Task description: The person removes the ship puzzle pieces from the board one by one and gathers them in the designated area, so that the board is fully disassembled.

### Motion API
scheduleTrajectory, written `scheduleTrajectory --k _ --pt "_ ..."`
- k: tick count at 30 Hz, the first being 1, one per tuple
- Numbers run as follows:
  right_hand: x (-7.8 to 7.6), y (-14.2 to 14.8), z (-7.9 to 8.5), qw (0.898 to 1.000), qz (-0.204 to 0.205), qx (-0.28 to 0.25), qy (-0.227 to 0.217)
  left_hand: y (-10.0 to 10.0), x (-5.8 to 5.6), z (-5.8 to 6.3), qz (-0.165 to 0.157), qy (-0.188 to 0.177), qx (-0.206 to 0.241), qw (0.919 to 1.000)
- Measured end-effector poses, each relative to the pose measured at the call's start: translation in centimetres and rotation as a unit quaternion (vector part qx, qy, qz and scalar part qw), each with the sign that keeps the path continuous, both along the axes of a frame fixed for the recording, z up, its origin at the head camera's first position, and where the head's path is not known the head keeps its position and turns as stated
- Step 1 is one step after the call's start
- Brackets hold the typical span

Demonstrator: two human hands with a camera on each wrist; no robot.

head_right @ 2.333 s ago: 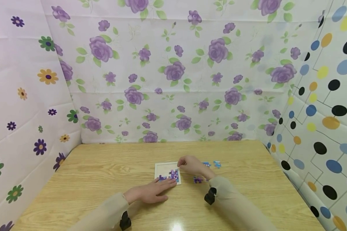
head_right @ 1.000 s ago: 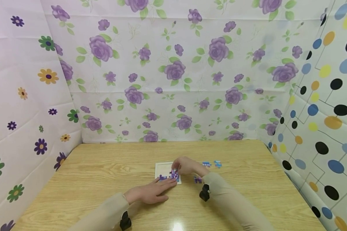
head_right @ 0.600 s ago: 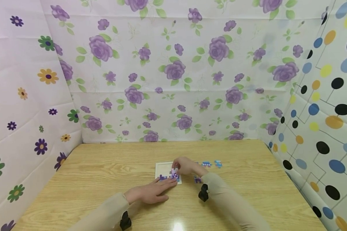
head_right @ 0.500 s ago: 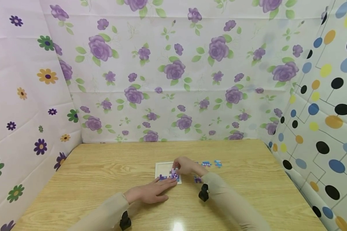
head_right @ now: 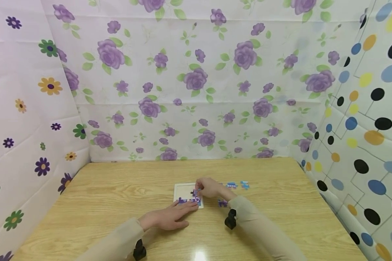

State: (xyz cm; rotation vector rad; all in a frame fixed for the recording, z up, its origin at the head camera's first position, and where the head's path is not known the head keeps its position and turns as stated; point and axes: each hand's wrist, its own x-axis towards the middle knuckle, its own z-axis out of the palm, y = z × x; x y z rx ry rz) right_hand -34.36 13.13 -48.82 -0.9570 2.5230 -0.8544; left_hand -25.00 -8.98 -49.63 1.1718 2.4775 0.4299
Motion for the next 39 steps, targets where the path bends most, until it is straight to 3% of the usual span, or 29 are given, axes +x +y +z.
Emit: scheduleTrajectory --k 9,17,23,30,39 --pt "-0.1 1.2 0.4 1.0 -0.015 -0.019 -0.005 -0.2 -0.1 0.0 0.002 0.005 -0.002 1.0" --pt "0.0 3.0 0.0 0.998 -0.026 -0.031 -0.038 -0.1 0.1 -0.4 -0.003 0.017 0.007 0.9998" --pt "-0.2 4.3 0.2 0.994 -0.013 -0.083 -0.07 -0.2 0.0 -0.2 0.0 0.022 0.006 0.9997" --pt "-0.1 6.2 -0.6 0.99 -0.043 -0.092 -0.098 -0.2 0.1 -0.4 -0.006 0.012 0.002 0.9999" --pt "0.3 7.8 -0.8 0.991 -0.037 -0.1 -0.085 -0.2 0.0 -0.6 -0.004 0.008 0.005 0.9999"
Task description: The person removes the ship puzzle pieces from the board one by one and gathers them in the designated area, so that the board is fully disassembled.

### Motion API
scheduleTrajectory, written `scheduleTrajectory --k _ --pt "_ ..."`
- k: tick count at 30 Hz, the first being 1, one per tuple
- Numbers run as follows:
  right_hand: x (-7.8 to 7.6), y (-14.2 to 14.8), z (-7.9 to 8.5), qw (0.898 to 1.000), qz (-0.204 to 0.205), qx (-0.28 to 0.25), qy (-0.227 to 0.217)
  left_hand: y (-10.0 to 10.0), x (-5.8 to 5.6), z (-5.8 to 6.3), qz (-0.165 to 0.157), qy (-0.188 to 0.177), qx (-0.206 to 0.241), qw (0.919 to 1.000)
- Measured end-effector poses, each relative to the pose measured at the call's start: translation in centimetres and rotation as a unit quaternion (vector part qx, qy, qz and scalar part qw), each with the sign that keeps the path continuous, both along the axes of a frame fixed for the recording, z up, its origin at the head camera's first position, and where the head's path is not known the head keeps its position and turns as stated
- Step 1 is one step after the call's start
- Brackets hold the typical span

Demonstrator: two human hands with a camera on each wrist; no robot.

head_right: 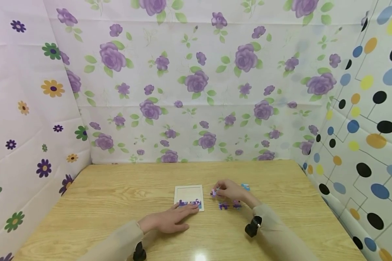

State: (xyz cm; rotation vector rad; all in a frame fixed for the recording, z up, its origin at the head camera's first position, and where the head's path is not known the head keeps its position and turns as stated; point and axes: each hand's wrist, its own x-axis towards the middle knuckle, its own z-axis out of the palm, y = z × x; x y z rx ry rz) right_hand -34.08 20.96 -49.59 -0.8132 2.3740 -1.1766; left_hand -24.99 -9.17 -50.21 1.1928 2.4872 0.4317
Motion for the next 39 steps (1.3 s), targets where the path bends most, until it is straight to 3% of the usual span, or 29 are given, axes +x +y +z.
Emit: scheduleTrajectory --k 13,20,31,39 --pt "1.8 2.4 0.8 0.999 -0.01 -0.018 -0.035 0.1 0.1 0.0 0.005 0.022 -0.005 0.9997" --pt "2.4 3.6 1.0 0.996 -0.02 -0.044 -0.076 0.1 0.2 0.0 0.008 0.033 -0.008 0.9994" --pt "2.9 7.0 0.1 0.997 -0.041 -0.028 -0.064 0.2 0.4 -0.5 0.002 0.047 -0.003 0.9989" --pt "3.2 8.5 0.4 0.997 -0.066 -0.016 -0.049 0.2 0.4 -0.6 0.005 0.045 -0.005 0.999"
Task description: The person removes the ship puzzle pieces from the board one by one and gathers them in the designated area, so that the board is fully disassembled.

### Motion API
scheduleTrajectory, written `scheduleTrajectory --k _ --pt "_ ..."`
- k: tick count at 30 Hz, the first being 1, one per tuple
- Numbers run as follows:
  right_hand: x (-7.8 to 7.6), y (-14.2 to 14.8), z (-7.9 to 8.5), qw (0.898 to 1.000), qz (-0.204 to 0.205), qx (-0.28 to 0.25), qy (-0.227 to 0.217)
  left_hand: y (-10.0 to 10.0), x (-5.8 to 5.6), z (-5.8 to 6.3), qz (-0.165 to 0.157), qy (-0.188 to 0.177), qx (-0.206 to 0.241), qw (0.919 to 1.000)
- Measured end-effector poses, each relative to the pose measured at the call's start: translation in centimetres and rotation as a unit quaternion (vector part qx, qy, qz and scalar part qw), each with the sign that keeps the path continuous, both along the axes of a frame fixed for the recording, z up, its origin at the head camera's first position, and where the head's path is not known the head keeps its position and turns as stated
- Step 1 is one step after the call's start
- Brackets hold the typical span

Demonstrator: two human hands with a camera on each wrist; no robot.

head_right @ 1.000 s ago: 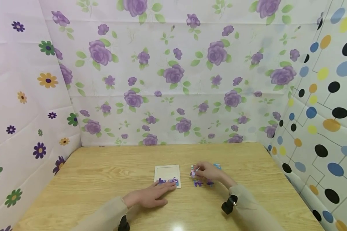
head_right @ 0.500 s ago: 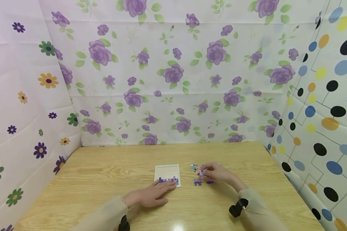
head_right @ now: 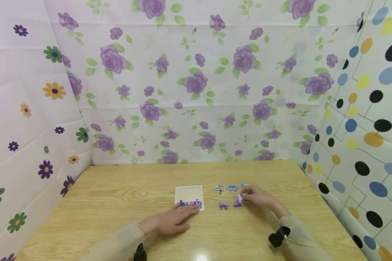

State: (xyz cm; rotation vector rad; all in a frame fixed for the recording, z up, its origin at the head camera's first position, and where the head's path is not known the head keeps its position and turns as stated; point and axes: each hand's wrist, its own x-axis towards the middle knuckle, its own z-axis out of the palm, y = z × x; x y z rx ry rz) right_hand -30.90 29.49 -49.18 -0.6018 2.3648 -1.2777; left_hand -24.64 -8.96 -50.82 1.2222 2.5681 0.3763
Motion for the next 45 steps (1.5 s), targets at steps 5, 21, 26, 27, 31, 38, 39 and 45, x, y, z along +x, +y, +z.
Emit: scheduleTrajectory --k 5,21,26,27,31,38,39,45 --pt "0.1 0.6 0.1 1.0 0.005 0.009 0.012 0.0 0.0 -0.1 -0.002 -0.003 0.0 1.0" --pt "0.2 2.6 -0.3 0.995 -0.01 0.075 0.064 -0.2 0.0 -0.3 -0.004 -0.003 0.004 1.0" --pt "0.3 2.4 -0.3 0.991 -0.041 0.101 0.074 -0.1 0.1 -0.1 0.0 0.002 0.001 1.0" --pt "0.3 2.3 -0.3 0.991 -0.049 0.104 0.072 -0.1 0.2 0.0 0.0 0.001 0.0 1.0" --pt "0.4 1.9 -0.1 0.988 -0.08 0.111 0.065 0.0 0.3 0.3 0.0 0.002 -0.006 1.0" --pt "0.6 1.1 0.2 0.979 -0.127 0.136 0.082 0.2 0.3 0.9 0.003 0.001 -0.018 0.9998" --pt "0.6 1.0 0.2 0.978 -0.131 0.138 0.085 0.2 0.3 1.0 0.004 0.004 -0.021 0.9998" --pt "0.5 0.8 0.2 0.976 -0.134 0.144 0.094 0.8 0.7 1.3 0.012 0.03 -0.048 0.9983"
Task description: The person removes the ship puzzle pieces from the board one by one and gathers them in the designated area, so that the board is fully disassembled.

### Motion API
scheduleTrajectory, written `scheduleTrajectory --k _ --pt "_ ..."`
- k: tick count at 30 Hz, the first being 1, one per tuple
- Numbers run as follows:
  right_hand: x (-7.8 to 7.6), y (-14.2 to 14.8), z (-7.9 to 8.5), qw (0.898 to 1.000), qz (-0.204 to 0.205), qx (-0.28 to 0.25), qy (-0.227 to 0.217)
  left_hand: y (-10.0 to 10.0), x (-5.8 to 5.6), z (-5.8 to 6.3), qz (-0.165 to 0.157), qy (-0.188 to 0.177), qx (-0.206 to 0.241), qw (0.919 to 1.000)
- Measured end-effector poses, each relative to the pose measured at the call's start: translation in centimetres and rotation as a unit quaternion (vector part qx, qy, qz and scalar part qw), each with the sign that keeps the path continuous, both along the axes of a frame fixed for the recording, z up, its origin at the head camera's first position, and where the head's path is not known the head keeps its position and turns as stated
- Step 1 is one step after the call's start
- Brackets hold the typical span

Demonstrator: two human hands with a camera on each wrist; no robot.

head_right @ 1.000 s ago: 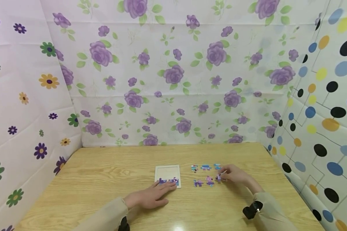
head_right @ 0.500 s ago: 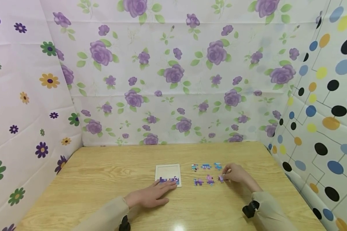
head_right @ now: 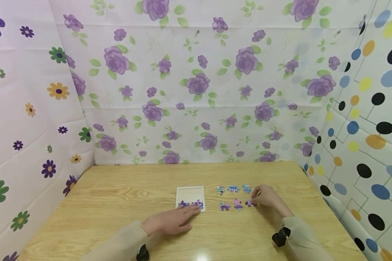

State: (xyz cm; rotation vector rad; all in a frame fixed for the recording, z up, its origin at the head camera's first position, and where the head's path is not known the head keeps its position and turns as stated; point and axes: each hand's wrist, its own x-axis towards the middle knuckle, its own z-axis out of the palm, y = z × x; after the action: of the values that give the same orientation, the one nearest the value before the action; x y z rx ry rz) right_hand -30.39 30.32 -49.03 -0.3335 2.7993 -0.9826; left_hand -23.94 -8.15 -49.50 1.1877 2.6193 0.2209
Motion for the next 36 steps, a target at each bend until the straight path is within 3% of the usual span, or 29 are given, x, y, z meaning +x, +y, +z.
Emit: scheduleTrajectory --k 8,14,22,32,36 --pt "-0.6 -1.2 -0.1 0.999 -0.015 0.0 0.04 0.9 0.3 0.4 0.003 0.042 -0.013 0.999" --pt "-0.8 -3.5 0.6 0.998 0.001 -0.017 0.062 1.2 0.6 0.5 0.003 0.064 -0.009 0.9979" --pt "-1.2 -7.9 1.2 0.994 0.08 -0.037 0.071 1.0 1.0 -0.1 -0.009 0.084 -0.011 0.9964" --pt "-2.2 -13.5 1.2 0.98 0.183 -0.061 0.05 1.1 1.3 0.3 0.004 0.054 -0.028 0.9981" --pt "-2.4 -15.8 1.0 0.974 0.216 -0.047 0.043 1.2 1.5 0.1 0.01 0.039 -0.023 0.9989"
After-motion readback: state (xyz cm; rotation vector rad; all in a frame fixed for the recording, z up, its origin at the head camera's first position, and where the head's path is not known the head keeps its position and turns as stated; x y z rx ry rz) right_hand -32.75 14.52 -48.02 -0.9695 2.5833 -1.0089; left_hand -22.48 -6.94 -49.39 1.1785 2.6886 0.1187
